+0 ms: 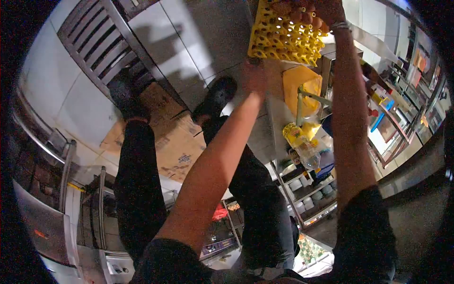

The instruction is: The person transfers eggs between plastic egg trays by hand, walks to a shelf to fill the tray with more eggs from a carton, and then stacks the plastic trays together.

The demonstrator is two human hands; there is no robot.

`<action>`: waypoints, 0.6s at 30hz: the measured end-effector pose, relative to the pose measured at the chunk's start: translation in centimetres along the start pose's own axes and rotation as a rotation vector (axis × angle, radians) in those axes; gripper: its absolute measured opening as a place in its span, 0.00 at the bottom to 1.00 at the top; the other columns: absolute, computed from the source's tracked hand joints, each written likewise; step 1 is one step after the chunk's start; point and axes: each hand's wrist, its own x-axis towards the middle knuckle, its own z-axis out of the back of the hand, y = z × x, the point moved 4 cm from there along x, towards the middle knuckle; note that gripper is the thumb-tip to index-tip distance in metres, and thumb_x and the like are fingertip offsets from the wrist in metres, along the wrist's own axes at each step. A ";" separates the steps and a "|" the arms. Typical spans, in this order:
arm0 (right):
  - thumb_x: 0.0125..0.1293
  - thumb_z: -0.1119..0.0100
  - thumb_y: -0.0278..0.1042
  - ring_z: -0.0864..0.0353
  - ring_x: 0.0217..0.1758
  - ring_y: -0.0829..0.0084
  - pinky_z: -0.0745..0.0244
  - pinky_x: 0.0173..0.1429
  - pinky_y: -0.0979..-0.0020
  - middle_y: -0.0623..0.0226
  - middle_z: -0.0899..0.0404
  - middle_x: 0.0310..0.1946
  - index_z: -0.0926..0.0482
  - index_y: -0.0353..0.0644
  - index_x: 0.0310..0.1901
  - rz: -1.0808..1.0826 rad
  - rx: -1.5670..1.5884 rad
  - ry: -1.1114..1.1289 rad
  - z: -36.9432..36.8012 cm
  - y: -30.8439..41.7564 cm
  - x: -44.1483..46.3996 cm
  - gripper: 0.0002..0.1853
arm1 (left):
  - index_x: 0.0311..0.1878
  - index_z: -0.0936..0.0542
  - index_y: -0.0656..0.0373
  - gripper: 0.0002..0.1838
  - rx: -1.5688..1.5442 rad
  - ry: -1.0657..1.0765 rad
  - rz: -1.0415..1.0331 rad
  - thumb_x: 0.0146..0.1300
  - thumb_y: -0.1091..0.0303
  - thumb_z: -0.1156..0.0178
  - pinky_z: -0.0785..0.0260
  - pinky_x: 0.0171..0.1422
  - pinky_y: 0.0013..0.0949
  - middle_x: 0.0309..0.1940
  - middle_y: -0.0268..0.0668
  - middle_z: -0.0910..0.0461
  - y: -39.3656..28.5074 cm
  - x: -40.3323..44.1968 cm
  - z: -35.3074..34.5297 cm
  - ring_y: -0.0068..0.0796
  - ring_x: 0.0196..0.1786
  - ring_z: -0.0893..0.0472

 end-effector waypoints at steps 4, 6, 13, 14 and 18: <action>0.69 0.43 0.37 0.35 0.69 0.50 0.37 0.70 0.58 0.51 0.36 0.68 0.33 0.38 0.66 -0.078 0.423 -0.311 1.6 8.6 -4.4 0.26 | 0.62 0.33 0.61 0.31 -0.710 -0.651 0.409 0.56 0.62 0.39 0.29 0.58 0.44 0.52 0.49 0.26 3.4 0.3 0.4 0.50 0.52 0.23; 0.62 0.37 0.45 0.30 0.61 0.52 0.34 0.64 0.55 0.53 0.27 0.56 0.29 0.42 0.61 -0.112 0.432 -0.277 2.8 15.7 -6.6 0.28 | 0.64 0.34 0.61 0.32 -0.729 -0.669 0.406 0.57 0.60 0.40 0.31 0.60 0.44 0.54 0.49 0.28 3.1 0.3 0.9 0.49 0.55 0.25; 0.60 0.34 0.40 0.30 0.62 0.49 0.36 0.67 0.55 0.50 0.27 0.57 0.28 0.45 0.61 -0.325 0.751 -0.080 4.5 28.7 -10.8 0.27 | 0.68 0.38 0.62 0.34 -0.180 -0.551 0.120 0.63 0.57 0.43 0.40 0.69 0.42 0.62 0.48 0.32 3.3 -0.9 3.8 0.46 0.65 0.33; 0.60 0.35 0.41 0.30 0.62 0.48 0.36 0.67 0.55 0.49 0.28 0.58 0.28 0.44 0.61 -0.332 0.744 -0.058 4.4 29.0 -10.9 0.27 | 0.69 0.39 0.63 0.34 0.064 -0.493 0.058 0.63 0.56 0.44 0.41 0.70 0.41 0.64 0.48 0.33 3.9 -1.5 4.4 0.45 0.66 0.34; 0.60 0.35 0.39 0.30 0.62 0.48 0.35 0.67 0.54 0.48 0.28 0.58 0.28 0.44 0.62 -0.321 0.676 -0.034 5.4 28.9 -10.8 0.28 | 0.71 0.40 0.61 0.36 0.002 -0.066 -0.019 0.64 0.53 0.42 0.49 0.75 0.40 0.69 0.46 0.37 13.7 -5.1 4.7 0.43 0.73 0.42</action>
